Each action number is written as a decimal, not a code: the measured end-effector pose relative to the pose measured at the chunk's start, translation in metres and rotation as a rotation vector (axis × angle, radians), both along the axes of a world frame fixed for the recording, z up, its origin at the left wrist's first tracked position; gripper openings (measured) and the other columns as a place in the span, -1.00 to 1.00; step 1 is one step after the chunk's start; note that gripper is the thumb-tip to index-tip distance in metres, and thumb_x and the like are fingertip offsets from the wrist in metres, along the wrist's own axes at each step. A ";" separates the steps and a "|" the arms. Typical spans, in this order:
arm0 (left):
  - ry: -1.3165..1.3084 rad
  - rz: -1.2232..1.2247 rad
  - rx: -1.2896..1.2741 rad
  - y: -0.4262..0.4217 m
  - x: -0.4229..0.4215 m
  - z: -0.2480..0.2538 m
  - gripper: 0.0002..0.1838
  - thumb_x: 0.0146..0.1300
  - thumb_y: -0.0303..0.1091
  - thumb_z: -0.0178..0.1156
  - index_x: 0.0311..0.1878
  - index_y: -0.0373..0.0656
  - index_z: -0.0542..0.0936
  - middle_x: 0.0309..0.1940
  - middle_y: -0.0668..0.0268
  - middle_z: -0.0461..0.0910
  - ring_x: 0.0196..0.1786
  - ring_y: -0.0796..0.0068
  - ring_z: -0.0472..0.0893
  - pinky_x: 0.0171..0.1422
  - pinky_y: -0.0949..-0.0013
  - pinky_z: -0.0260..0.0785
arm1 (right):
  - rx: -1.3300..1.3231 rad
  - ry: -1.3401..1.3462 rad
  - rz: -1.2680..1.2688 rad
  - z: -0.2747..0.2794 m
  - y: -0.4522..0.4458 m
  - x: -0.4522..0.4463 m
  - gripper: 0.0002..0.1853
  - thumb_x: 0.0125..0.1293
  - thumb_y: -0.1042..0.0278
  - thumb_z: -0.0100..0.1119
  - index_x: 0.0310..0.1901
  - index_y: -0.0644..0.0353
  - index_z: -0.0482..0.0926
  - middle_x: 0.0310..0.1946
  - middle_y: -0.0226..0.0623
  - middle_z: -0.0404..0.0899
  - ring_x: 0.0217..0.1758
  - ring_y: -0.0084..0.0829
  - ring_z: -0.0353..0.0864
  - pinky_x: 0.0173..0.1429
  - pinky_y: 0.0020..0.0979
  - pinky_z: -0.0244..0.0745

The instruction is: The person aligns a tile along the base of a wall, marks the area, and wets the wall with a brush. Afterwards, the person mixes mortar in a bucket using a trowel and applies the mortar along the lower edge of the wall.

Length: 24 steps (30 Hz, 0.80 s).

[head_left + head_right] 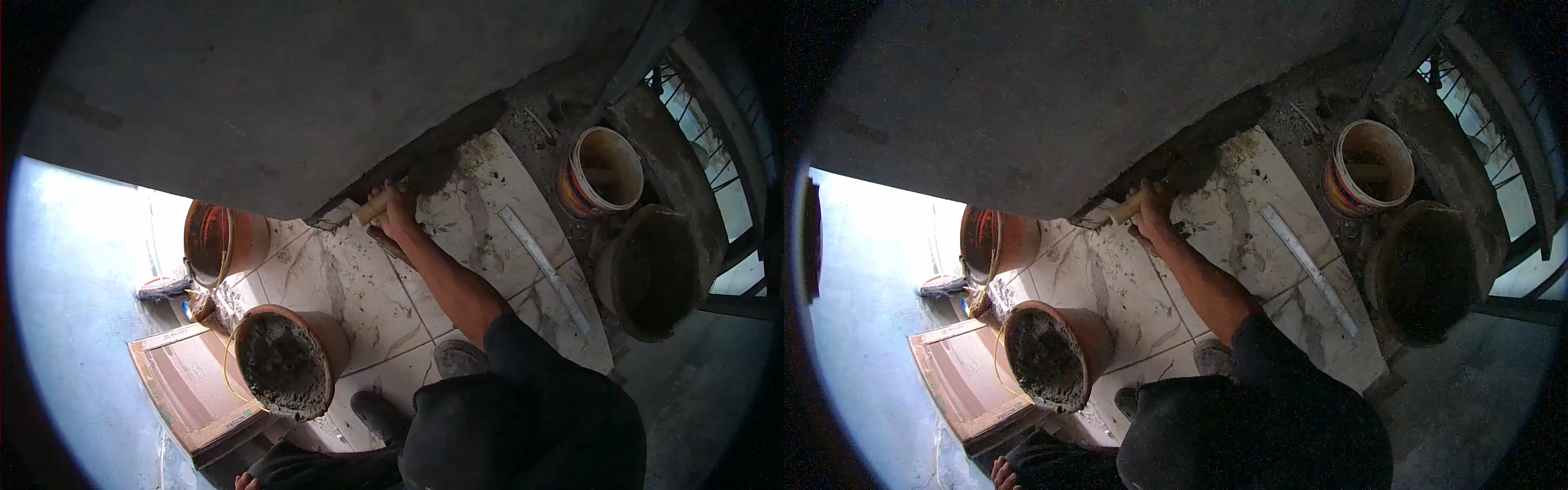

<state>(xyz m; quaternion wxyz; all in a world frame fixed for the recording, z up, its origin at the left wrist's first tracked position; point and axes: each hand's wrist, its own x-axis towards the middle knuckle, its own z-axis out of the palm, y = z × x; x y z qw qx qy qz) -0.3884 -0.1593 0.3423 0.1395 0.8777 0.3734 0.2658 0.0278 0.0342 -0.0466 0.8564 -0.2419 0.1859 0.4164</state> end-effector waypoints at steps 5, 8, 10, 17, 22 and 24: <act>-0.019 0.010 0.035 -0.002 0.000 -0.002 -0.68 0.30 -0.34 0.04 -0.23 -0.51 0.58 -0.15 -0.16 0.59 0.04 -0.14 0.54 0.26 -0.08 0.26 | 0.343 -0.079 0.059 0.043 -0.070 -0.024 -0.78 0.35 0.35 0.03 -0.09 0.15 0.24 -0.31 -0.22 0.42 -0.20 -0.36 0.51 -0.09 -0.25 0.49; -0.055 0.041 0.053 -0.004 -0.002 -0.006 -0.64 0.32 -0.29 0.02 -0.23 -0.51 0.57 -0.17 -0.16 0.59 0.02 -0.13 0.55 0.26 -0.13 0.25 | 0.098 -0.390 0.211 0.075 -0.108 -0.058 -0.75 0.31 0.33 0.08 -0.11 0.18 0.25 -0.34 -0.28 0.40 -0.32 -0.41 0.53 -0.18 -0.27 0.52; -0.179 0.037 0.044 -0.002 -0.012 -0.012 -0.62 0.32 -0.27 0.01 -0.22 -0.52 0.57 -0.17 -0.16 0.59 0.02 -0.13 0.55 0.25 -0.18 0.24 | 0.099 -0.508 0.276 0.096 -0.127 -0.081 -0.73 0.30 0.31 0.10 -0.10 0.18 0.25 -0.35 -0.30 0.39 -0.34 -0.43 0.54 -0.21 -0.27 0.53; -0.301 0.166 0.119 -0.007 -0.053 -0.034 -0.55 0.25 0.01 0.08 -0.31 -0.28 0.61 -0.26 0.00 0.62 -0.08 -0.07 0.59 0.21 -0.20 0.27 | 0.173 -1.041 0.876 0.176 -0.141 -0.156 -0.66 0.30 0.20 0.13 -0.05 0.24 0.33 -0.35 -0.30 0.46 -0.40 -0.42 0.54 -0.29 -0.30 0.53; -0.192 0.103 0.062 -0.011 -0.054 -0.022 -0.57 0.03 0.14 0.28 -0.31 -0.05 0.69 -0.15 0.19 0.65 0.08 0.01 0.54 0.27 -0.10 0.21 | 0.250 -1.982 0.894 0.167 -0.126 -0.173 -0.61 0.29 0.15 0.14 -0.04 0.29 0.37 -0.25 -0.05 0.56 -0.30 -0.11 0.62 -0.23 -0.21 0.56; -0.185 0.069 0.032 -0.010 -0.061 -0.020 -0.54 0.02 0.17 0.28 -0.25 -0.04 0.70 -0.12 0.21 0.64 0.09 0.05 0.54 0.29 -0.11 0.18 | 0.006 -2.239 1.301 0.168 -0.127 -0.180 -0.54 0.27 0.07 0.16 0.01 0.26 0.37 -0.21 -0.05 0.57 -0.19 -0.05 0.63 -0.12 -0.21 0.55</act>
